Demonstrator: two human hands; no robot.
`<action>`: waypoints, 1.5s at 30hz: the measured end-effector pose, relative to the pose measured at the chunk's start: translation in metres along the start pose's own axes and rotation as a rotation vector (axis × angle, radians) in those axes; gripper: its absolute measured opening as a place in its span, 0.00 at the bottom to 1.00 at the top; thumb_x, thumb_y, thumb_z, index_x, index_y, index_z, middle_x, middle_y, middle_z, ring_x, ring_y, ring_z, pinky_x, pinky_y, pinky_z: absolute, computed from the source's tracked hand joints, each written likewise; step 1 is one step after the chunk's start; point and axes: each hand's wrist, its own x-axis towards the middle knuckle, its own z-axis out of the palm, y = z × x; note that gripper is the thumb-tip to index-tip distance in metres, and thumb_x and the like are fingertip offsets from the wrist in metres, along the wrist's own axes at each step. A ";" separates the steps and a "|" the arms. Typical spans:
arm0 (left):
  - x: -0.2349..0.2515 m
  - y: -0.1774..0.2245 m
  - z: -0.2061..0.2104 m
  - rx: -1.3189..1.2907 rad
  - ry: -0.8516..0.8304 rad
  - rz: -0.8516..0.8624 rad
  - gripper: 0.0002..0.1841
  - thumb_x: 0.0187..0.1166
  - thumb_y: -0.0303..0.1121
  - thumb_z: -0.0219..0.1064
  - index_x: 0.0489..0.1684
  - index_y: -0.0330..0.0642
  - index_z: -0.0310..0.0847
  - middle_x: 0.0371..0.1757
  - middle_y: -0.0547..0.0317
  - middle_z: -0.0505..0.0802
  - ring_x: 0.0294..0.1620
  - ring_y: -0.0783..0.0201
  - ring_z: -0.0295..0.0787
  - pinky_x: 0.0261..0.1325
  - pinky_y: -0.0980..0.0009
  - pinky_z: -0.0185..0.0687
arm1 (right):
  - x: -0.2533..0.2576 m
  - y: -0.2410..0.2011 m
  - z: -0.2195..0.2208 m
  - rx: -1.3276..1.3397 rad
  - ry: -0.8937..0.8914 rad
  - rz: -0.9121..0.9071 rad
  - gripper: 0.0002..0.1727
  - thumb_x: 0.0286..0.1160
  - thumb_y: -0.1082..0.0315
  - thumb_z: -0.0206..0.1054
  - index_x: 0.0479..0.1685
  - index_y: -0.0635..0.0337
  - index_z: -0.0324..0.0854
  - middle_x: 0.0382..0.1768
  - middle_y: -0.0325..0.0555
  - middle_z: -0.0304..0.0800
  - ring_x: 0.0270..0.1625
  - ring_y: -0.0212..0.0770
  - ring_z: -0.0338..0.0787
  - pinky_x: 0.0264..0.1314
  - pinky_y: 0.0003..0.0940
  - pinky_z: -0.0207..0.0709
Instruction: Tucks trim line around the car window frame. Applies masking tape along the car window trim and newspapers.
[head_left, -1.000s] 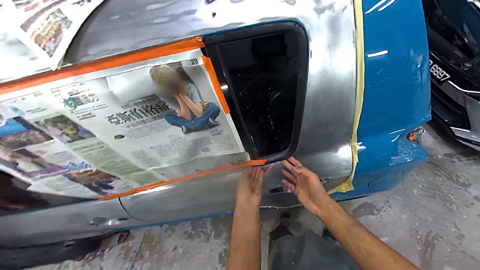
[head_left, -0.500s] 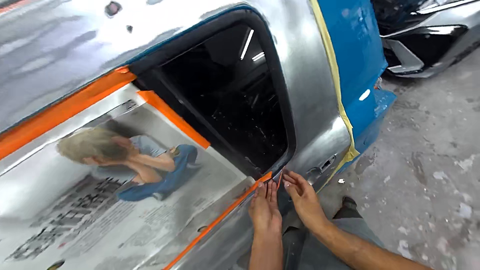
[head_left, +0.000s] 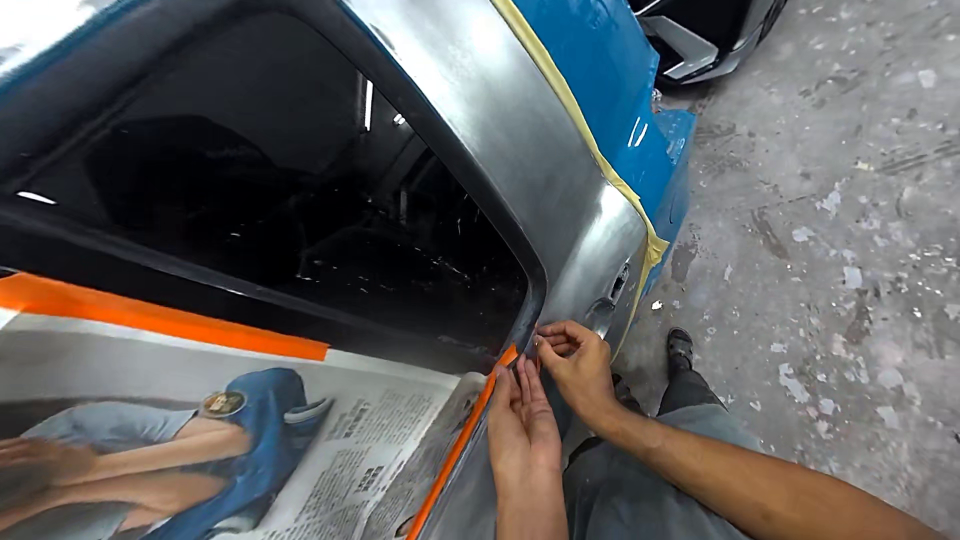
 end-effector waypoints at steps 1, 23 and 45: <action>0.000 0.001 0.000 -0.036 -0.008 -0.015 0.08 0.91 0.31 0.55 0.58 0.37 0.73 0.50 0.52 0.88 0.53 0.64 0.91 0.60 0.75 0.87 | -0.001 0.001 0.000 0.000 0.002 -0.016 0.07 0.69 0.65 0.78 0.43 0.52 0.91 0.35 0.34 0.97 0.34 0.30 0.95 0.41 0.29 0.93; -0.005 0.030 0.002 -0.309 -0.072 -0.316 0.28 0.86 0.48 0.50 0.81 0.45 0.59 0.80 0.47 0.77 0.82 0.56 0.77 0.73 0.67 0.83 | -0.012 0.002 0.017 0.175 0.022 0.033 0.07 0.75 0.67 0.75 0.46 0.59 0.93 0.38 0.42 0.97 0.36 0.33 0.95 0.44 0.32 0.92; 0.019 0.011 -0.061 0.125 -0.116 -0.071 0.11 0.93 0.34 0.52 0.51 0.41 0.81 0.39 0.63 0.95 0.36 0.74 0.94 0.39 0.80 0.91 | 0.001 -0.036 -0.020 0.714 -0.487 0.639 0.21 0.86 0.71 0.55 0.77 0.61 0.67 0.67 0.57 0.82 0.66 0.50 0.88 0.71 0.45 0.82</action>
